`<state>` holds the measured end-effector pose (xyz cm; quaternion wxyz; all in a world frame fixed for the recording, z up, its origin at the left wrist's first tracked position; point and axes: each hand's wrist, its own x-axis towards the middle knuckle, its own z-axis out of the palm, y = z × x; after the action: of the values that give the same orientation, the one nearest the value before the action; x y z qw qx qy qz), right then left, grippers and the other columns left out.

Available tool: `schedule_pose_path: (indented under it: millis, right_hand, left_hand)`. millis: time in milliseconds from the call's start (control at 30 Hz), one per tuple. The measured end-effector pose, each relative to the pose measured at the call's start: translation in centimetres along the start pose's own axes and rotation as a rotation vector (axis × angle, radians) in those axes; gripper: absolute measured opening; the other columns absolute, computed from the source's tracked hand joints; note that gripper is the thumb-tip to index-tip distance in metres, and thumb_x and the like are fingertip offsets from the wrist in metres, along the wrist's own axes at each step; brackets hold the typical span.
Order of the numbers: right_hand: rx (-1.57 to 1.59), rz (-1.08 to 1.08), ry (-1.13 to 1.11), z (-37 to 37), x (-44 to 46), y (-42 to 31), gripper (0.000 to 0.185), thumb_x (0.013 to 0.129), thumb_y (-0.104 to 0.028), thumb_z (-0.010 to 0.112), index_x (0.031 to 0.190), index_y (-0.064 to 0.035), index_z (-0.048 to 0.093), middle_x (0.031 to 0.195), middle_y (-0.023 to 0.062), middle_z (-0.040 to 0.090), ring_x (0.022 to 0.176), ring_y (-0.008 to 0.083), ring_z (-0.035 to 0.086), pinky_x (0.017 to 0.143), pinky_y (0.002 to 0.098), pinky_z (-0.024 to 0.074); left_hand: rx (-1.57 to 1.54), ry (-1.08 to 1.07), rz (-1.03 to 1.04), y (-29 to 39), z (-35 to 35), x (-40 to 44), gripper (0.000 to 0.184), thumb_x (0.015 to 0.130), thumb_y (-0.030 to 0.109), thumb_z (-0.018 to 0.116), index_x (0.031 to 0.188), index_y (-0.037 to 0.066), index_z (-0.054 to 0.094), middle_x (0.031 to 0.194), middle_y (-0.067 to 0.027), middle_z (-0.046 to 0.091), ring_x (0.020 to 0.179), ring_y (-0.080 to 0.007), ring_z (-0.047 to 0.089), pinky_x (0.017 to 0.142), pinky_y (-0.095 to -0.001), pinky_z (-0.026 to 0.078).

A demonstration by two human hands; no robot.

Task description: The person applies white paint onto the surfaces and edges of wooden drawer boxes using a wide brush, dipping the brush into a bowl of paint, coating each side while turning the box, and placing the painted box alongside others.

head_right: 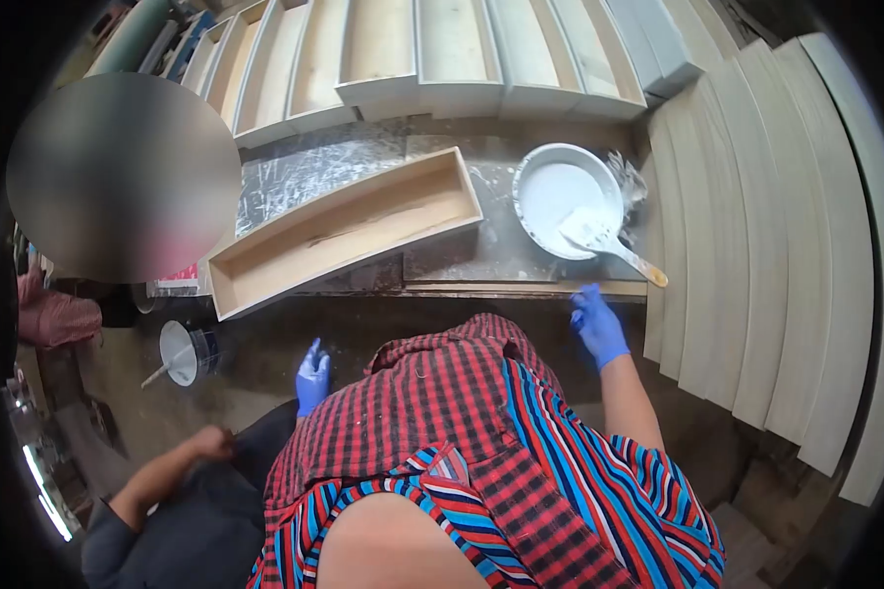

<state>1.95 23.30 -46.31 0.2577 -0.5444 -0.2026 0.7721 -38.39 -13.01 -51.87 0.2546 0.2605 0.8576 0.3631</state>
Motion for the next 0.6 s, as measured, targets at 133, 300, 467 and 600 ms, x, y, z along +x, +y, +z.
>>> schedule_pose_path:
  millis: [133, 300, 467, 600]
  right_hand:
    - [0.226, -0.115, 0.121, -4.1, 3.4, -1.7, 0.041, 0.085, -0.042, 0.057, 0.115, -0.014, 0.049, 0.104, 0.0021, 0.055, 0.076, 0.0138, 0.05, 0.07, 0.0273, 0.0429]
    - [0.208, -0.286, 0.185, -2.2, 5.7, -4.4, 0.047, 0.086, -0.043, 0.056, 0.116, -0.0083, 0.049, 0.103, 0.0033, 0.056, 0.07, 0.0122, 0.05, 0.06, 0.0242, 0.0431]
    - [0.097, -0.324, 0.298, -1.5, 7.3, -6.3, 0.031, 0.088, -0.03, 0.056, 0.11, -0.0077, 0.055, 0.09, 0.0023, 0.059, 0.062, 0.0101, 0.049, 0.053, 0.0208, 0.0404]
    - [-0.124, -0.473, 0.298, -2.2, 8.1, -6.9, 0.025, 0.089, -0.019, 0.051, 0.108, -0.0042, 0.057, 0.088, 0.0027, 0.06, 0.064, 0.0096, 0.052, 0.055, 0.0223, 0.0425]
  left_hand:
    - [0.259, 0.048, 0.319, 12.2, -1.2, 2.8, 0.046, 0.077, 0.006, 0.062, 0.121, 0.004, 0.051, 0.117, -0.0155, 0.056, 0.104, -0.0299, 0.055, 0.09, -0.0344, 0.043]
    - [0.372, 0.098, 0.58, 20.1, 2.4, 6.2, 0.051, 0.074, 0.007, 0.065, 0.123, 0.004, 0.049, 0.122, -0.0149, 0.053, 0.111, -0.03, 0.05, 0.096, -0.0377, 0.038]
    - [0.405, 0.162, 0.559, 22.0, 5.8, 8.0, 0.053, 0.072, 0.009, 0.068, 0.122, 0.007, 0.051, 0.116, -0.0127, 0.056, 0.11, -0.0301, 0.051, 0.098, -0.0418, 0.036]
    - [0.4, 0.183, 0.493, 21.6, 6.4, 8.0, 0.049, 0.074, 0.01, 0.066, 0.121, 0.007, 0.051, 0.117, -0.0115, 0.056, 0.111, -0.0297, 0.05, 0.1, -0.0425, 0.033]
